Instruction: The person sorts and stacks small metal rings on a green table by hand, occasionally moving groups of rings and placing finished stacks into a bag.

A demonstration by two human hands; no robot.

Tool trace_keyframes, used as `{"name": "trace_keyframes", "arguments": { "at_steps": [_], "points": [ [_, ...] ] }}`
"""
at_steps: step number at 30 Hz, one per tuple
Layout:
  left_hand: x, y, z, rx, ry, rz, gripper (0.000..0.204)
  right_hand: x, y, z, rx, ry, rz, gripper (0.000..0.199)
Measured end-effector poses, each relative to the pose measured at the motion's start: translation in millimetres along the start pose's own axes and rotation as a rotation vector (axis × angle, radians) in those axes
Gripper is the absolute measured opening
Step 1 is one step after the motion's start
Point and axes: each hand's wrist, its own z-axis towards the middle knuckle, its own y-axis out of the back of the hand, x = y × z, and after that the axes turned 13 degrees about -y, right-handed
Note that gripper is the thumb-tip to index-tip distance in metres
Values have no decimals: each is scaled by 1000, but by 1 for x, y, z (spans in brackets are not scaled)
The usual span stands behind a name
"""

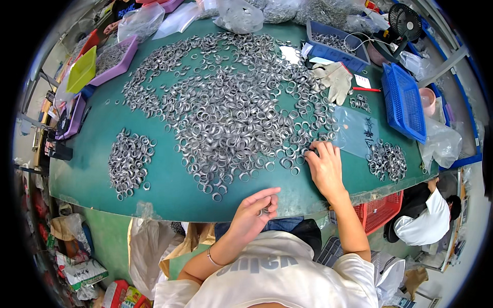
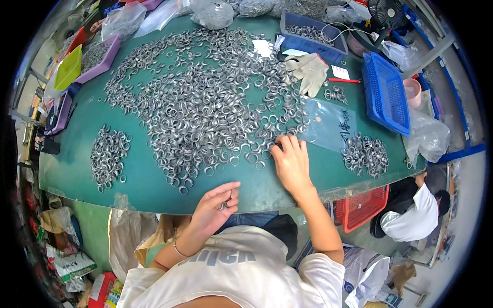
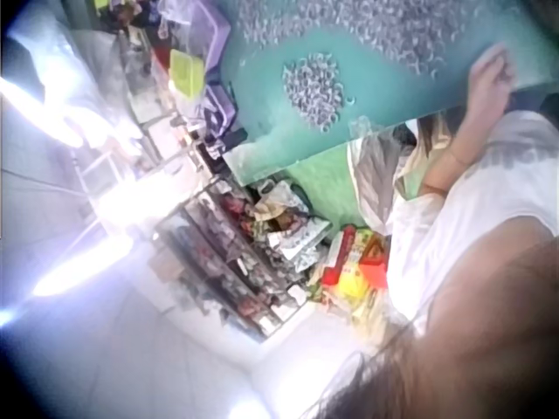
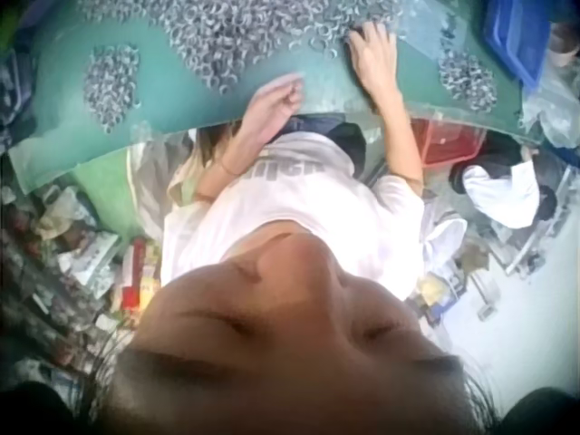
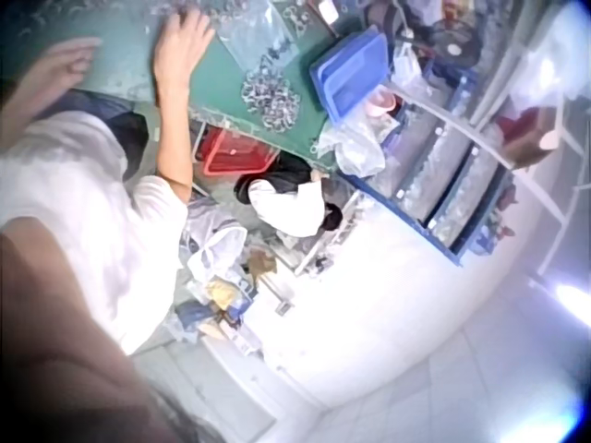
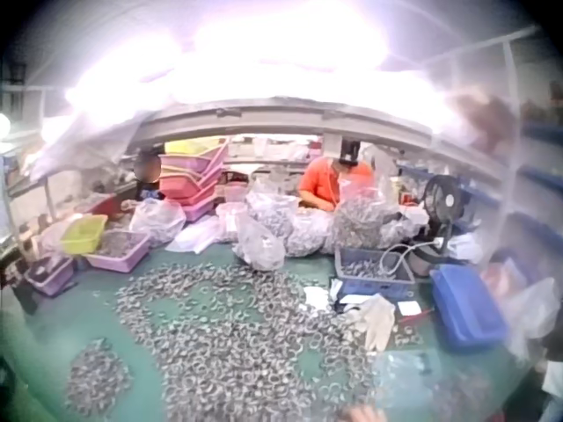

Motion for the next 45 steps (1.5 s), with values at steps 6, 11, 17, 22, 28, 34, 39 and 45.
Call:
{"name": "trace_keyframes", "arguments": {
  "at_steps": [6, 11, 17, 22, 28, 34, 39, 45],
  "points": [
    [9, -4, 4, 62, -126, 224, 32, 18, 17, -27, 315, -500, 1023, 8],
    [21, -13, 15, 85, -173, 456, 28, 46, 16, -59, 655, -757, 1457, 11],
    [12, -5, 15, 91, -27, 193, 22, 12, 16, -19, -22, -335, 495, 12],
    [16, -12, 11, 35, -120, 298, 23, -8, 1, -12, -58, -228, 134, 16],
    [16, -15, 14, 10, -149, 169, 24, 4, 10, -33, 109, -487, 887, 9],
    [25, -24, 17, 108, -231, 590, 25, 41, 23, -58, 610, -694, 1208, 12],
    [17, -20, 17, -27, -26, 279, 20, 23, 11, -37, 125, -540, 755, 9],
    [19, -16, 15, -63, -106, 273, 23, 34, -12, -30, -46, -316, 290, 10]
  ]
}}
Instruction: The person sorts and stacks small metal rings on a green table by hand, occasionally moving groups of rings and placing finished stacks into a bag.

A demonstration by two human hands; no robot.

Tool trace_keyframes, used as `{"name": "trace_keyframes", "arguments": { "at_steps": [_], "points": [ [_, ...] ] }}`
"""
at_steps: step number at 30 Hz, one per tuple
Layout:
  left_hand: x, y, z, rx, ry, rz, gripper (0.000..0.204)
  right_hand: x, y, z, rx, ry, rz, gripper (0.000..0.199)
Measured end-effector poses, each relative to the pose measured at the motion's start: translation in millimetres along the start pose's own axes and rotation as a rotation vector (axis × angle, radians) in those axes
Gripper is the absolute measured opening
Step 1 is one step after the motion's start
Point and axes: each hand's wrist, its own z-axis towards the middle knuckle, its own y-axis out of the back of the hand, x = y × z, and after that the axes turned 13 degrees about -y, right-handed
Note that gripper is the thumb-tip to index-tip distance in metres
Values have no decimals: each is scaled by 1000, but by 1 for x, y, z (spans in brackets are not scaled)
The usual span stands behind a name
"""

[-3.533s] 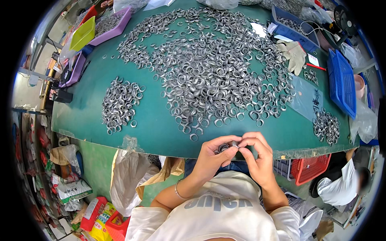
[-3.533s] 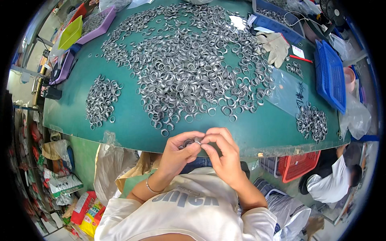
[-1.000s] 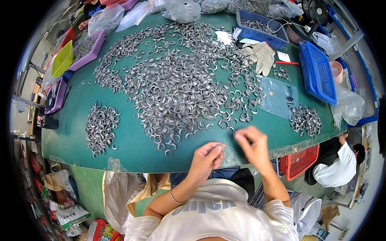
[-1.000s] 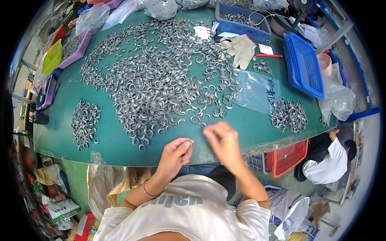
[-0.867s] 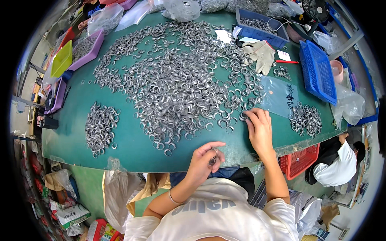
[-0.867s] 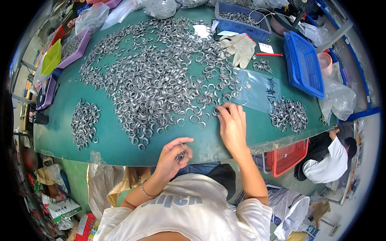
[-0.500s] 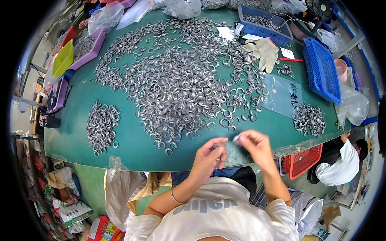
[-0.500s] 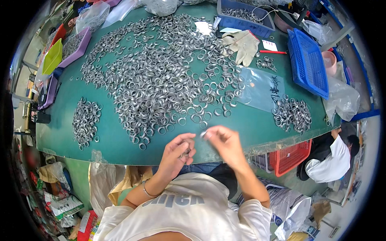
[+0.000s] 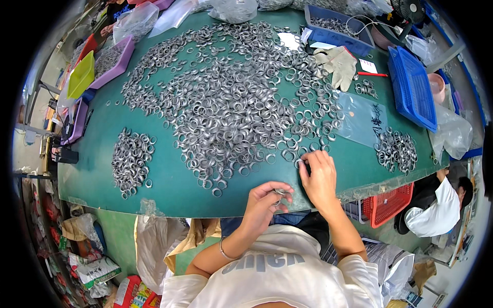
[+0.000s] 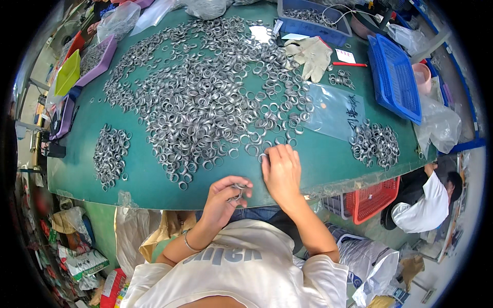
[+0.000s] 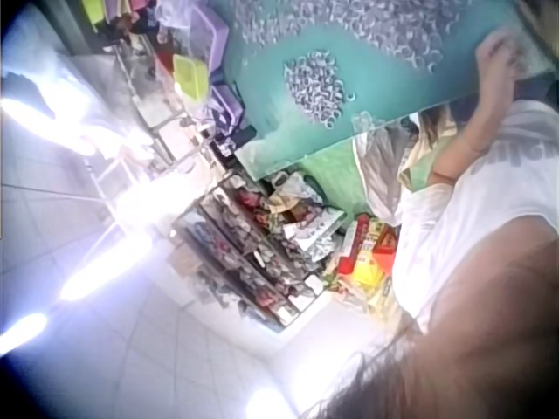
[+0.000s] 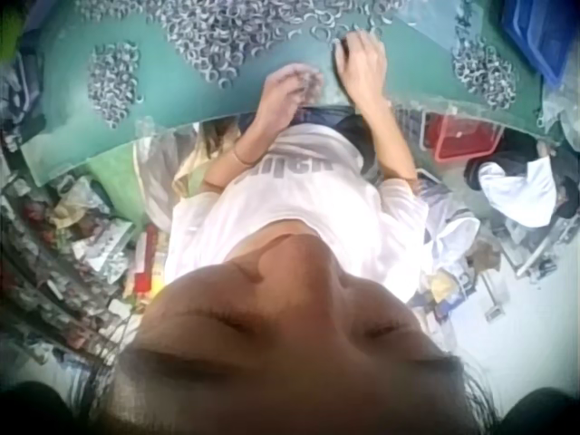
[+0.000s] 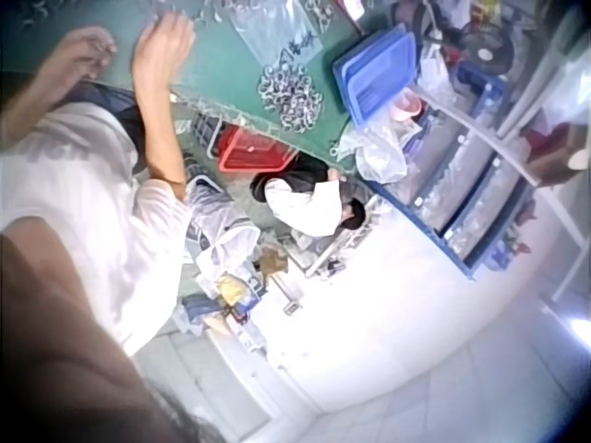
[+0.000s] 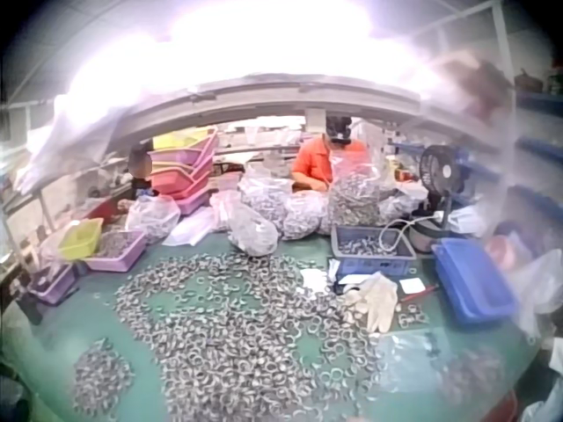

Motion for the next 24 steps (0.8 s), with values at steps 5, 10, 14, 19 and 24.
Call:
{"name": "trace_keyframes", "arguments": {
  "at_steps": [5, 10, 14, 19, 24],
  "points": [
    [0, -1, -2, -53, -125, -55, 24, 4, 19, -8, 544, -555, 627, 8],
    [-5, -8, 5, 236, -524, 563, 31, 11, 20, -24, 760, -625, 1172, 7],
    [-1, 0, 5, 188, -403, 600, 23, 0, 28, -17, 737, -456, 781, 7],
    [-1, 11, 11, 135, -38, -53, 18, -2, 16, 15, -18, 128, -46, 15],
    [-7, 0, 6, 28, -7, 23, 26, -15, 3, 9, 168, -35, 308, 10]
  ]
}}
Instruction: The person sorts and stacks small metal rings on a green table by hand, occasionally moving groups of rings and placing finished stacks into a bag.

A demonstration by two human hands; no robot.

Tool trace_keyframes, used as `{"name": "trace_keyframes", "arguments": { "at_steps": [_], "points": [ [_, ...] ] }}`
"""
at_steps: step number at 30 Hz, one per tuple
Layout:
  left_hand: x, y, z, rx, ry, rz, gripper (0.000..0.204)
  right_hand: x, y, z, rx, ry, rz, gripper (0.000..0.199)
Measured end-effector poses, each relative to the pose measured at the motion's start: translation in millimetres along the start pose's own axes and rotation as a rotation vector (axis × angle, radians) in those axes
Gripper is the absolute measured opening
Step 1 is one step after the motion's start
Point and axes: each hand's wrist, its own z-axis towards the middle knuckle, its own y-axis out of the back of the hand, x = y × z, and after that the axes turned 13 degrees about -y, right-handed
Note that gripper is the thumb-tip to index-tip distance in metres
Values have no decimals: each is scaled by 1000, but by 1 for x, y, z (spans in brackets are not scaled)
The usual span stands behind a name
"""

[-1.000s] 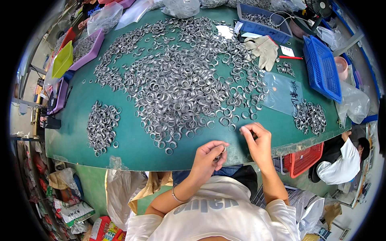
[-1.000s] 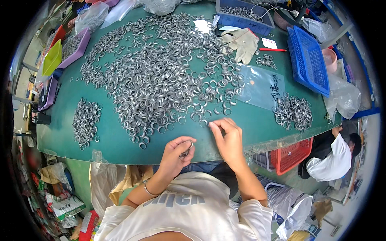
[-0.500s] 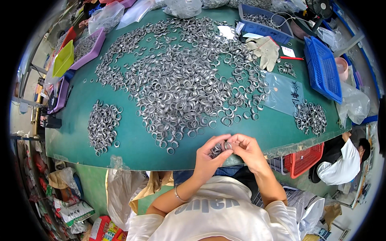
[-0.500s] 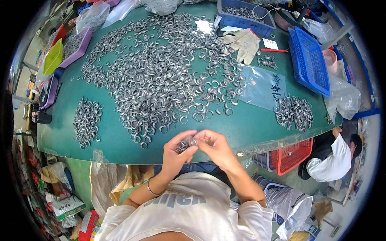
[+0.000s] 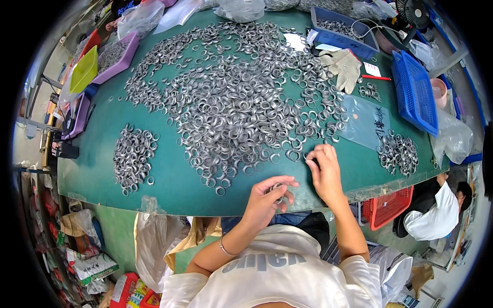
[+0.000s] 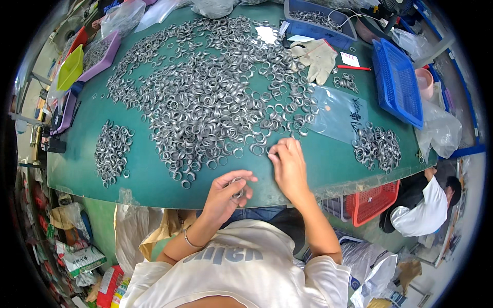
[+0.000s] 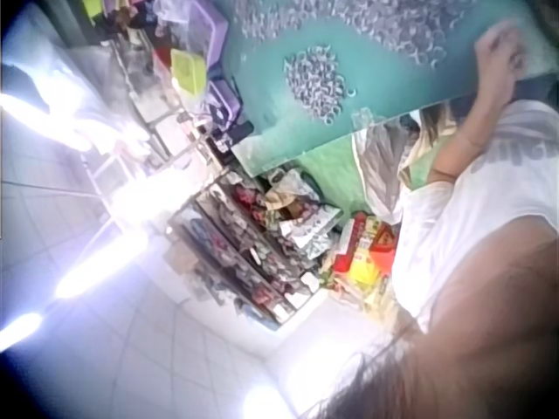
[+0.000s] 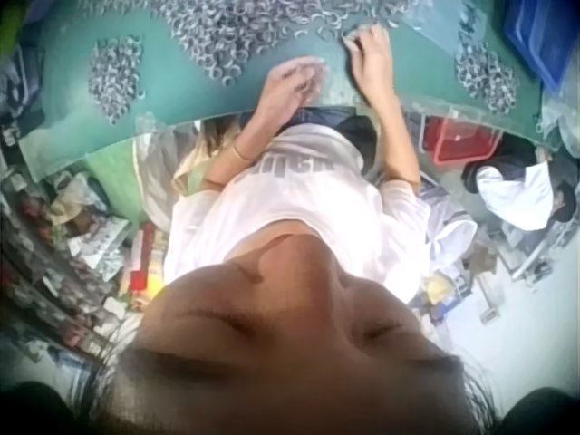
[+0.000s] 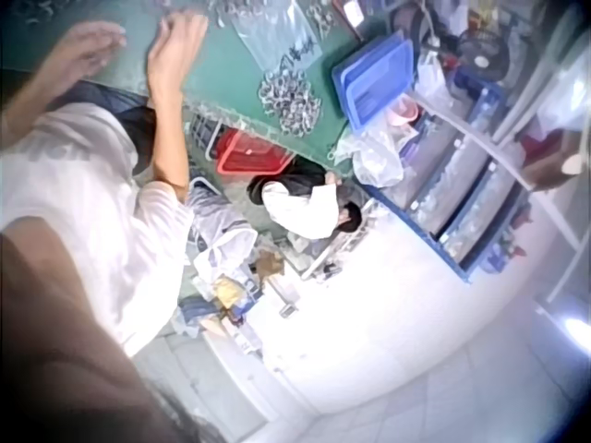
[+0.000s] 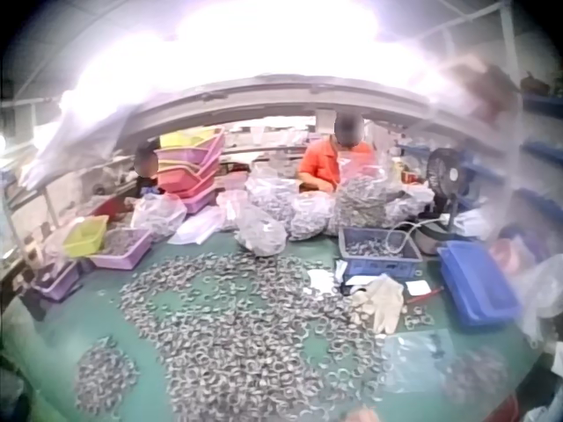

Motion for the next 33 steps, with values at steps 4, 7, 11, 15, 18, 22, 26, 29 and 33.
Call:
{"name": "trace_keyframes", "arguments": {
  "at_steps": [4, 7, 11, 15, 18, 22, 26, 29, 33],
  "points": [
    [12, 2, 0, 28, -217, 164, 28, 13, 4, -26, 405, -508, 856, 8],
    [11, -2, 0, 111, -321, 365, 28, 27, 6, -35, 578, -684, 1049, 9],
    [8, 2, 1, 130, -244, 380, 23, 15, 3, -39, 292, -326, 552, 9],
    [3, 2, 3, 17, 1, 51, 21, 11, 19, -1, -298, 60, -283, 18],
    [4, -2, 3, -13, -9, -20, 24, -1, 6, 3, -301, 48, -430, 16],
    [11, 6, 4, 23, -33, -42, 27, 7, 9, -7, -69, -207, 100, 10],
    [13, -2, 5, 58, -211, 91, 32, 18, 11, -30, 461, -648, 1107, 14],
    [6, -5, 8, 202, -289, 358, 34, 21, 9, -43, 539, -667, 1074, 16],
    [6, -6, 9, 216, -239, 460, 29, 21, 13, -38, 225, -385, 415, 13]
  ]
}}
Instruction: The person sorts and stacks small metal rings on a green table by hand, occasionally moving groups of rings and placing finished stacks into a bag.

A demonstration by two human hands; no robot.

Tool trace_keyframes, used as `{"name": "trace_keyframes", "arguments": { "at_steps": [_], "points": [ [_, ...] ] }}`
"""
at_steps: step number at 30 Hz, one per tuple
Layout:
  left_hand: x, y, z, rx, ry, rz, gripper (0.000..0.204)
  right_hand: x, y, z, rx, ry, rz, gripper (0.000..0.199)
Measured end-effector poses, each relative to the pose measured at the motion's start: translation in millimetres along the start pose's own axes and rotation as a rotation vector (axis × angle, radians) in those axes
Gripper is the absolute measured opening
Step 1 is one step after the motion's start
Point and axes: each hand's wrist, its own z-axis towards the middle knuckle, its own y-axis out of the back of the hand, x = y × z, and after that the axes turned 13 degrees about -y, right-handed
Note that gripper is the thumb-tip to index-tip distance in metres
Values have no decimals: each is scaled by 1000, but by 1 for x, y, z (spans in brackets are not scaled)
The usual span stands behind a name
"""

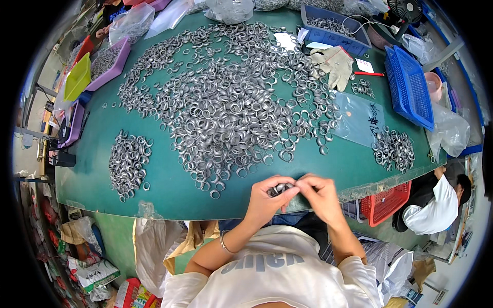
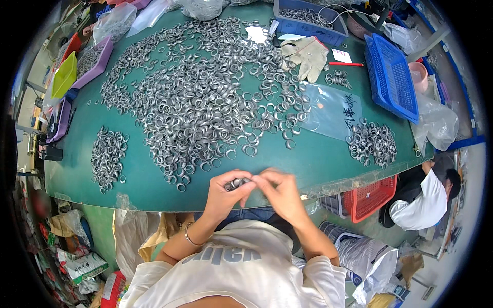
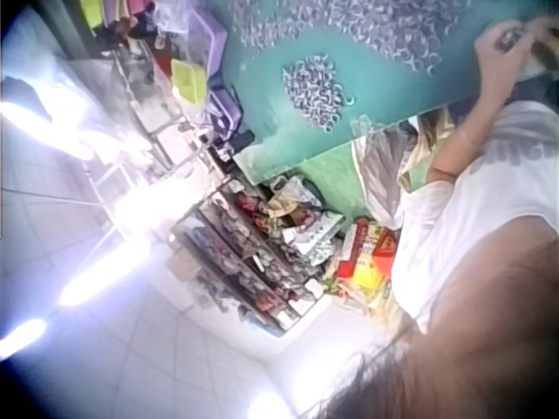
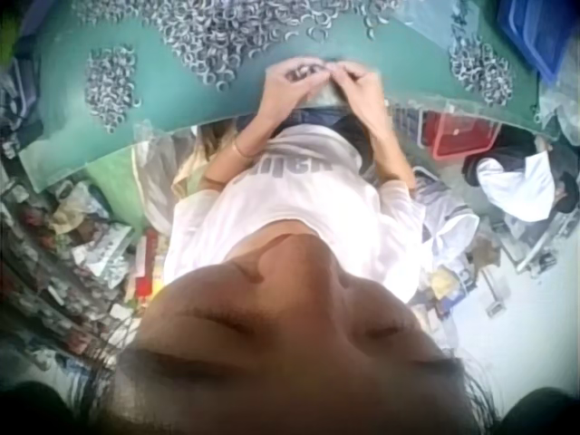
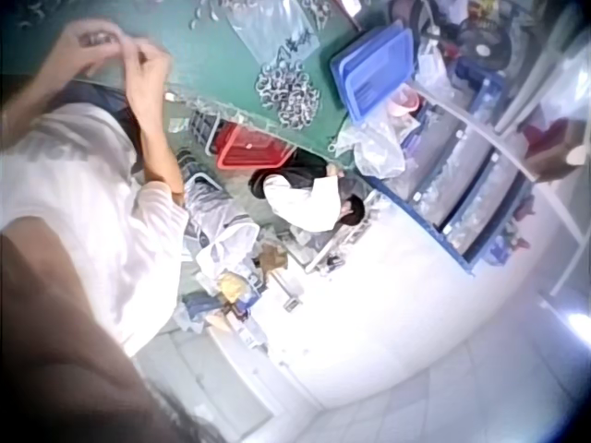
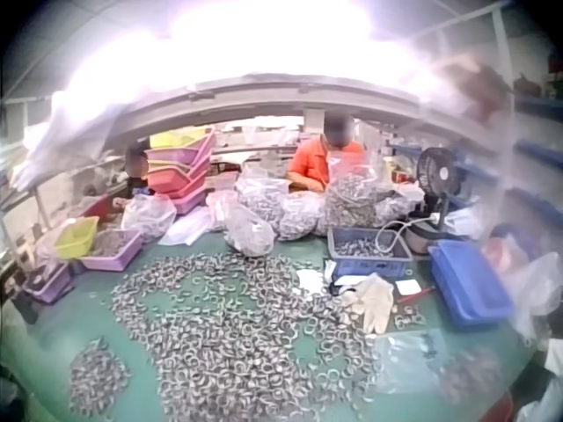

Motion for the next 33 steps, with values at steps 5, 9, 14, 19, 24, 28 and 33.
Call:
{"name": "trace_keyframes", "arguments": {
  "at_steps": [5, 9, 14, 19, 24, 28, 33],
  "points": [
    [2, 5, -1, -152, 248, -422, 20, 7, 27, 35, -620, 378, -641, 18],
    [-5, -1, 2, -239, 344, -468, 22, -7, 28, 45, -626, 361, -906, 17],
    [2, -2, 1, -208, 192, -424, 28, -7, 16, 18, 207, -112, 458, 15],
    [-8, -9, 5, -68, 11, -36, 24, 3, -3, 1, 121, 32, 148, 13],
    [6, 0, 7, -144, 184, -276, 15, 12, 13, 23, -295, 237, -246, 9],
    [4, 4, 8, -162, 384, -610, 18, 1, 29, 62, -630, 428, -736, 12],
    [11, 6, 8, -165, 273, -571, 22, 2, 26, 50, -366, 337, -466, 11]
  ]
}}
